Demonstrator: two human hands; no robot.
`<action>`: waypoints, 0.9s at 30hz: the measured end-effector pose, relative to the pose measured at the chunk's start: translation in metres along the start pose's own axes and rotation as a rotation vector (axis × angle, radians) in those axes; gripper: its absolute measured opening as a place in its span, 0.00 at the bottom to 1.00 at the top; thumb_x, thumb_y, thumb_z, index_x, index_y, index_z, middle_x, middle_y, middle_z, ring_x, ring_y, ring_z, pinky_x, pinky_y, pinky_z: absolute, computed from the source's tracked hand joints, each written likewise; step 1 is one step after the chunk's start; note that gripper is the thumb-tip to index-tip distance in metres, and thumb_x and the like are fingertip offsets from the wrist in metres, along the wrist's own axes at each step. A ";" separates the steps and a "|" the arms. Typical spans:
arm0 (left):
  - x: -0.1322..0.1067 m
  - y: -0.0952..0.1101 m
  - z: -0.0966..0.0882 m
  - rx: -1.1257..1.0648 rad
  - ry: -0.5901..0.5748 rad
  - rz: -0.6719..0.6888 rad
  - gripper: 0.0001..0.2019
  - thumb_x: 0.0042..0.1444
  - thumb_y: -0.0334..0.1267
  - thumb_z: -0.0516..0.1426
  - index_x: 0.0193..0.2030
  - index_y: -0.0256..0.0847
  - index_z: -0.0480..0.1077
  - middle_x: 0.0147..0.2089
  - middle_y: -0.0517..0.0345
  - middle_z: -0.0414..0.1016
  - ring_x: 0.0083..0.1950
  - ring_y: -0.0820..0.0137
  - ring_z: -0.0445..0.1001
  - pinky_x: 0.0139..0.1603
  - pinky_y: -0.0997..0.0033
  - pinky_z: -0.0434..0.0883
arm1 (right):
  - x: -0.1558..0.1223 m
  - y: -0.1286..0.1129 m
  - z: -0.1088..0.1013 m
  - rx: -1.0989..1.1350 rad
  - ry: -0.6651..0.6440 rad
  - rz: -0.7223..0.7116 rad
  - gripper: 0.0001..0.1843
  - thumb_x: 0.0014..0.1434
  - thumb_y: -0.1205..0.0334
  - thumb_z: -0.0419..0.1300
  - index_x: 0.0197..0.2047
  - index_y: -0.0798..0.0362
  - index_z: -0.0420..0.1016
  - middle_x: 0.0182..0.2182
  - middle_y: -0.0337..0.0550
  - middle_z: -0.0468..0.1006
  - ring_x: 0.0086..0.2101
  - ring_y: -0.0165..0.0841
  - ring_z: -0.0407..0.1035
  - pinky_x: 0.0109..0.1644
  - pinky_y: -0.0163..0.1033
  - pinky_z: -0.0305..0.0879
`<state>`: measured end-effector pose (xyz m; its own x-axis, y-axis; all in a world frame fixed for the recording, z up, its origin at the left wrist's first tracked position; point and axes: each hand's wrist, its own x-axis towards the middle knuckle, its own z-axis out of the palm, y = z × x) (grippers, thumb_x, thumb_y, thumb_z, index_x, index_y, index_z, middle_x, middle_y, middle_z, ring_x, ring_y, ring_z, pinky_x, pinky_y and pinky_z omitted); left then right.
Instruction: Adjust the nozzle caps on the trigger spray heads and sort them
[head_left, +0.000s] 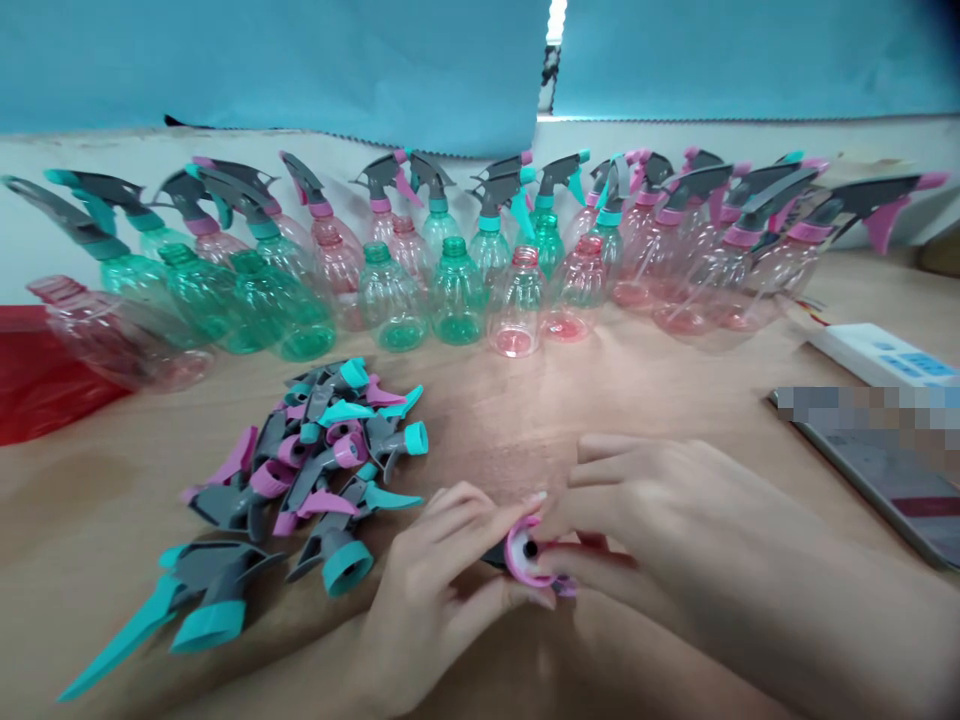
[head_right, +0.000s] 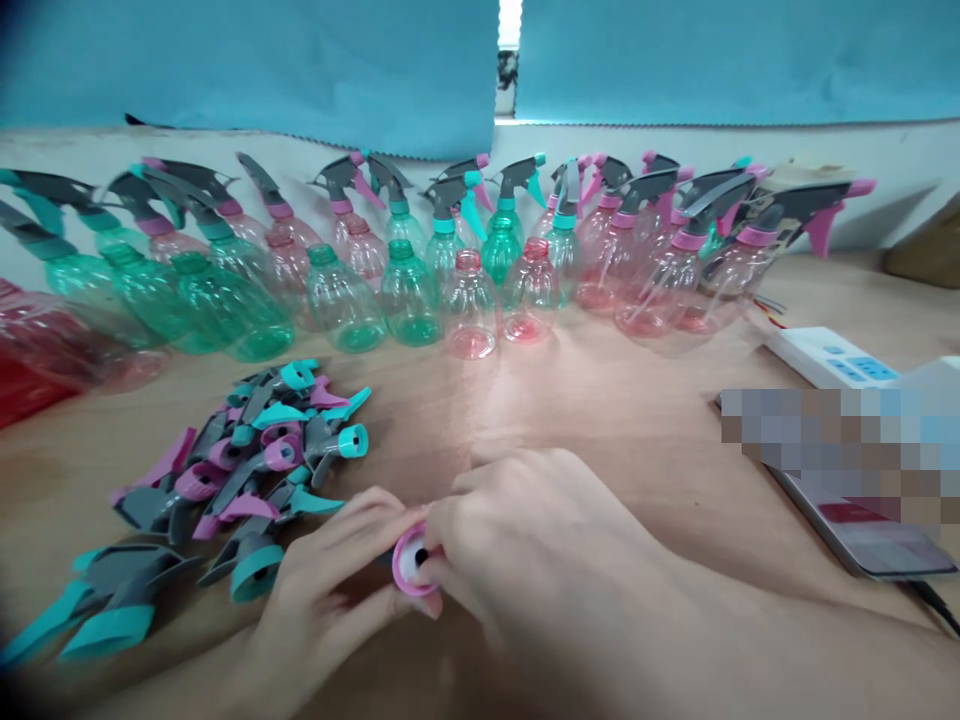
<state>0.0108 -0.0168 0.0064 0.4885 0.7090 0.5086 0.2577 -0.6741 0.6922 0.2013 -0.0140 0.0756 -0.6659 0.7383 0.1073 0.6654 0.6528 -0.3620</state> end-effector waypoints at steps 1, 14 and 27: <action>0.000 0.001 0.000 0.006 0.008 0.010 0.18 0.57 0.40 0.60 0.54 0.42 0.70 0.35 0.55 0.75 0.35 0.68 0.70 0.36 0.68 0.69 | 0.001 0.000 -0.001 0.029 -0.040 0.027 0.06 0.55 0.65 0.62 0.27 0.49 0.77 0.27 0.36 0.78 0.27 0.30 0.69 0.28 0.36 0.58; -0.005 0.010 0.010 -0.019 0.130 -0.094 0.14 0.51 0.34 0.64 0.44 0.42 0.67 0.36 0.57 0.73 0.36 0.69 0.74 0.34 0.74 0.72 | -0.026 0.001 -0.006 0.206 -0.064 -0.013 0.07 0.60 0.59 0.59 0.40 0.49 0.76 0.37 0.39 0.74 0.36 0.31 0.69 0.38 0.37 0.66; 0.018 0.024 0.042 0.051 0.037 0.023 0.12 0.54 0.32 0.60 0.44 0.41 0.64 0.39 0.55 0.74 0.39 0.67 0.75 0.38 0.68 0.73 | -0.070 0.005 -0.004 0.171 0.196 -0.012 0.08 0.64 0.66 0.53 0.41 0.54 0.73 0.38 0.42 0.77 0.36 0.32 0.71 0.38 0.36 0.68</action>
<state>0.0609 -0.0289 0.0106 0.4639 0.6995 0.5437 0.2890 -0.6996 0.6535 0.2528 -0.0619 0.0700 -0.5843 0.7601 0.2844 0.5796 0.6361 -0.5093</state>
